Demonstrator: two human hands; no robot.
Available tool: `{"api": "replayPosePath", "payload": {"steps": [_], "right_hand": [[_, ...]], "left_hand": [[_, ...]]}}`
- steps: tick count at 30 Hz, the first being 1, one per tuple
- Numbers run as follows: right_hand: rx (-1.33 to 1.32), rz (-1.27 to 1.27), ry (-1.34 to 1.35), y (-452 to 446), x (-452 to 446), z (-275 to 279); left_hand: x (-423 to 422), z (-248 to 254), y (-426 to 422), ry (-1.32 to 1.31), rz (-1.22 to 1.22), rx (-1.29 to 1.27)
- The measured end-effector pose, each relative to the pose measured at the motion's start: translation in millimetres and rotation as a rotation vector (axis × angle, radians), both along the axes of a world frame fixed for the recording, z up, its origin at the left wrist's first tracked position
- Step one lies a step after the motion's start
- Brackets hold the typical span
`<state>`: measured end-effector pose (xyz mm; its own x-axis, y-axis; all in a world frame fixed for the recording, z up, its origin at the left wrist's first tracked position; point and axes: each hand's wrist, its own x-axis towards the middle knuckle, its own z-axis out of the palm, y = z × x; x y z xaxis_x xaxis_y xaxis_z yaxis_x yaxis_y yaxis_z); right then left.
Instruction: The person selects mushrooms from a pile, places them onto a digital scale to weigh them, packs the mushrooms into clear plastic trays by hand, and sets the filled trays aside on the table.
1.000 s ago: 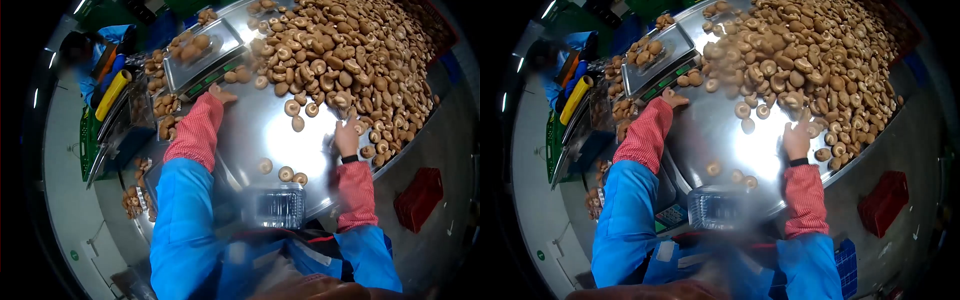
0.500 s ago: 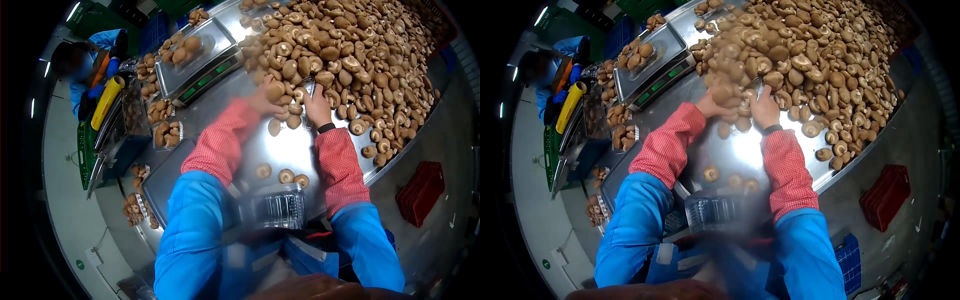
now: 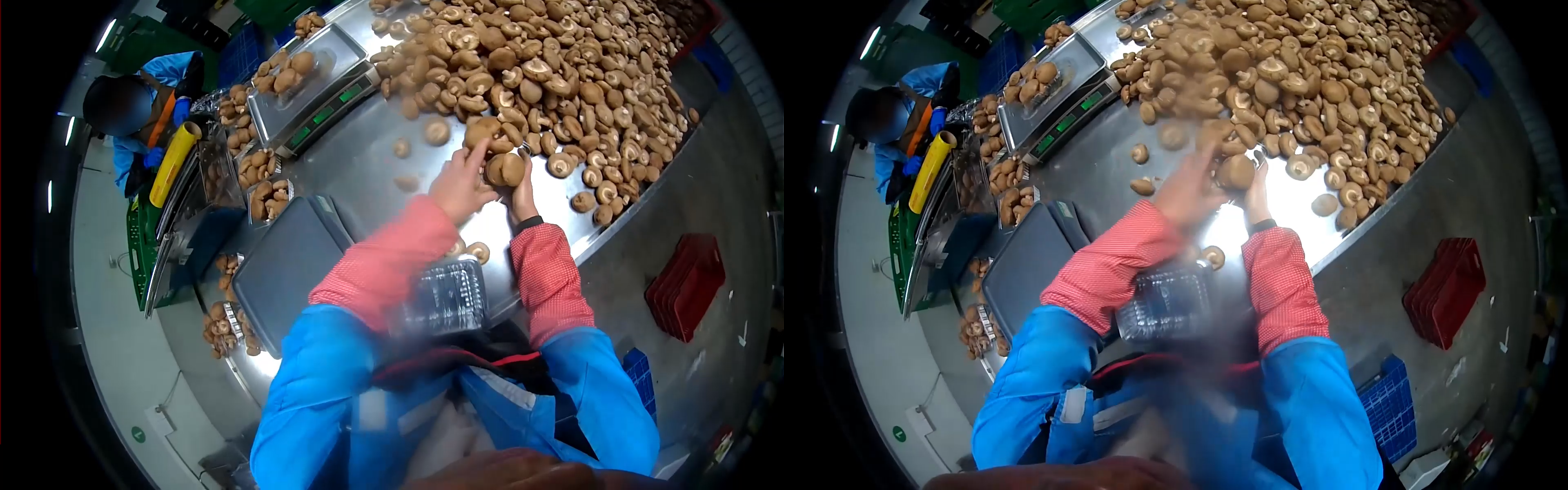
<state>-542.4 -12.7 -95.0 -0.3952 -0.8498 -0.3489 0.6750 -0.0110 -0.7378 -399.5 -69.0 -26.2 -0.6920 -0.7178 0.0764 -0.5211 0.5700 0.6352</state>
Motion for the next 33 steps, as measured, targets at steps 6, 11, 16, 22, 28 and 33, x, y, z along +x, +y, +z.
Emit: {"api": "replayPosePath", "payload": {"steps": [6,11,16,22,28,33], "right_hand": [[-0.052,-0.021,0.161,31,-5,-12],[-0.047,0.048,0.092,35,13,18],[0.218,0.256,0.437,45,19,71],[0.071,0.042,1.189,18,12,92],[-0.01,0.336,1.152,15,50,121],[-0.033,0.18,0.615,14,34,112]], "left_hand": [[59,-43,-22,0.151,0.234,0.08],[69,-19,-3,0.302,0.323,0.946],[97,15,8,0.446,0.478,0.98],[136,35,9,0.527,0.477,0.882],[178,54,4,0.469,0.46,0.836],[229,64,1,0.437,0.453,0.787]]}}
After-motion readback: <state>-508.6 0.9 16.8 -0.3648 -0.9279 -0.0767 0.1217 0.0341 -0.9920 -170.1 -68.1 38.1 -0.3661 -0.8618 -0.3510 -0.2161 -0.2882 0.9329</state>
